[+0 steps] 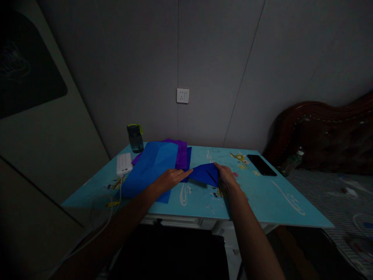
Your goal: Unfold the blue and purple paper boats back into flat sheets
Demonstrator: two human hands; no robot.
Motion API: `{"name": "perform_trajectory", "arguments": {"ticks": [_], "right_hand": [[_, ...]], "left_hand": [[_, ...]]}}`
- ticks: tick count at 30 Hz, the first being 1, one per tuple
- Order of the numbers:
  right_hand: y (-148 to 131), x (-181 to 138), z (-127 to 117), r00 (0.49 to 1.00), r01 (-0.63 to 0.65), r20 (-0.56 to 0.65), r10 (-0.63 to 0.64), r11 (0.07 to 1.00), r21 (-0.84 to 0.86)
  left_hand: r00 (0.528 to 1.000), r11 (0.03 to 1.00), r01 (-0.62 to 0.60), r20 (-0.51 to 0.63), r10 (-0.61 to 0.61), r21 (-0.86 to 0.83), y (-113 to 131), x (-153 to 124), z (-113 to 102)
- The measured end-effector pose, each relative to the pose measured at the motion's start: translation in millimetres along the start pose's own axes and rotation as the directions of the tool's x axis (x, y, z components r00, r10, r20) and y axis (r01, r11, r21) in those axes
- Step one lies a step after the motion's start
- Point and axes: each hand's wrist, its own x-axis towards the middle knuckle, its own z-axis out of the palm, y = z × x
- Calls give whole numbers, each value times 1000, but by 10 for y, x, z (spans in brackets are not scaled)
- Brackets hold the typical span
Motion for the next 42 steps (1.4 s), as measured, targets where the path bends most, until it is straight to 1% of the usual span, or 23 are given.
{"name": "perform_trajectory", "arguments": {"ticks": [3,5,7,8,10,12,14,17,19,21,23,25,27,29,31,33,34,36,39,42], "right_hand": [[-29,-22,26,997,-73,-15,74,997,34],[-25,-16,23,996,-83,-11,84,996,44],[0,11,4,998,-64,-3,64,997,40],[18,31,-9,999,-53,6,53,998,38],[54,77,-32,999,-39,32,38,998,45],[80,116,-44,999,-18,45,15,998,63],[91,135,-42,999,20,32,-23,997,72],[79,120,-24,997,76,10,-77,994,79],[63,96,-10,995,101,4,-101,991,83],[50,81,-3,994,113,0,-113,991,78],[48,84,-3,993,121,1,-121,990,76],[56,102,-12,992,124,5,-125,990,73],[65,121,-24,991,131,-5,-131,989,66],[65,126,-34,991,130,-23,-129,990,52],[53,112,-35,993,113,-31,-112,993,43],[39,89,-26,996,87,-29,-85,995,42],[35,80,-19,997,77,-23,-76,996,46],[38,70,0,998,59,4,-60,997,58],[53,64,32,997,35,63,-40,996,80],[41,28,66,996,14,85,-22,996,93]], "left_hand": [[996,970,-37,93,15,240,33,1,-16],[989,934,-69,150,16,351,44,1,-26],[984,919,-87,179,19,384,31,0,-28],[983,927,-88,181,22,366,15,-1,-24],[984,963,-72,175,26,261,-28,0,-4],[988,996,-29,154,16,86,-73,8,29],[993,993,34,119,-21,-112,-102,22,65],[989,914,145,90,-119,-380,-95,49,107],[977,826,215,112,-183,-522,-67,65,124],[962,735,271,141,-236,-621,-39,79,137],[952,665,298,158,-263,-685,-22,87,146],[949,592,299,166,-270,-748,-16,89,148],[947,500,296,181,-265,-814,-13,84,145],[945,392,302,220,-241,-869,-6,74,140],[946,294,309,262,-189,-904,7,64,141],[948,231,309,278,-158,-923,23,62,148],[947,220,306,272,-169,-926,29,64,153],[937,233,313,260,-232,-921,38,75,162],[908,284,350,248,-338,-893,46,97,164],[902,341,339,200,-383,-877,59,115,158]]}}
